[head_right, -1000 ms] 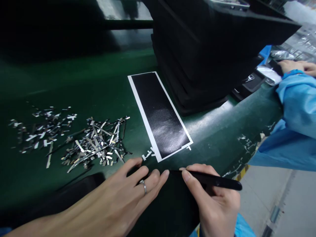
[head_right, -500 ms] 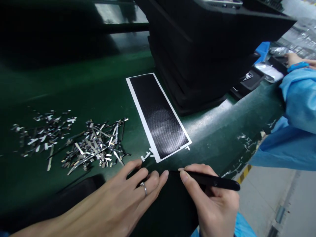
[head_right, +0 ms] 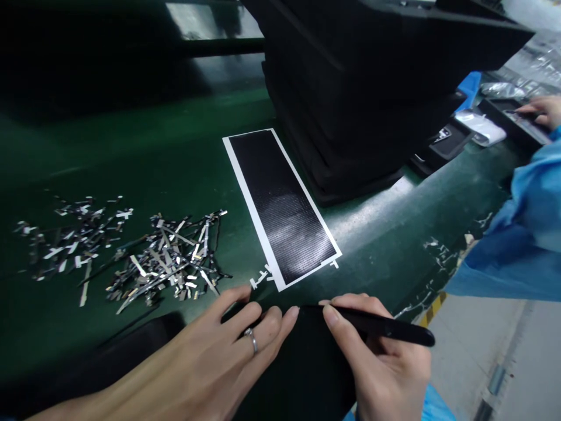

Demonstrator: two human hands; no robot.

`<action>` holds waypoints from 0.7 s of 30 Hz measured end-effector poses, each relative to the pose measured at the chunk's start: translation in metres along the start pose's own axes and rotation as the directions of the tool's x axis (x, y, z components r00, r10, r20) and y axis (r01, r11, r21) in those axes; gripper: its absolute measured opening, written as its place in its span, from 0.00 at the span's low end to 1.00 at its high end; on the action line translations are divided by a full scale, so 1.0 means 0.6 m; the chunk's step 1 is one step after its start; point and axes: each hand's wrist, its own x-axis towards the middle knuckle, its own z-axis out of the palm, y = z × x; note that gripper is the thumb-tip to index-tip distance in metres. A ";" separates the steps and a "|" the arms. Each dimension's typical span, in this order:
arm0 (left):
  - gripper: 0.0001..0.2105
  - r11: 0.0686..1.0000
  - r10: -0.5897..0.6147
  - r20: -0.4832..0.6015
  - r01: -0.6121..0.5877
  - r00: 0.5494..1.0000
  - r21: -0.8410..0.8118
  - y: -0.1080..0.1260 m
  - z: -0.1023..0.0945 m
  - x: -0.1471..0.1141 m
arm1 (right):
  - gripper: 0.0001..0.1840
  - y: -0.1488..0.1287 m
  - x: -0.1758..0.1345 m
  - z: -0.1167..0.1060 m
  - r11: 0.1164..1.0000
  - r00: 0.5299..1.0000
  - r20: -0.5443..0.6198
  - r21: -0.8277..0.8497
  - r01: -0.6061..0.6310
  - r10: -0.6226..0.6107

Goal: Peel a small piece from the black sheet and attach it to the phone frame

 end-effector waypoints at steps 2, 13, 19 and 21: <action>0.13 1.000 0.005 0.019 -0.005 1.000 -0.006 0.000 0.000 -0.002 | 0.02 0.000 -0.001 0.000 1.000 1.000 -0.013 -0.007 0.001 -0.001; 0.12 0.999 0.007 0.077 -0.004 0.997 -0.037 0.000 -0.003 -0.005 | 0.03 0.004 -0.002 -0.002 0.999 0.999 -0.006 0.043 -0.034 0.034; 0.11 0.999 -0.012 0.139 0.016 0.990 -0.030 0.000 -0.032 0.014 | 0.02 0.007 -0.002 -0.001 0.999 1.000 0.011 0.034 0.002 -0.003; 0.11 0.998 -0.055 0.108 0.055 0.993 0.008 0.003 -0.044 0.015 | 0.02 0.010 -0.004 -0.002 1.000 1.000 0.029 0.026 0.011 -0.011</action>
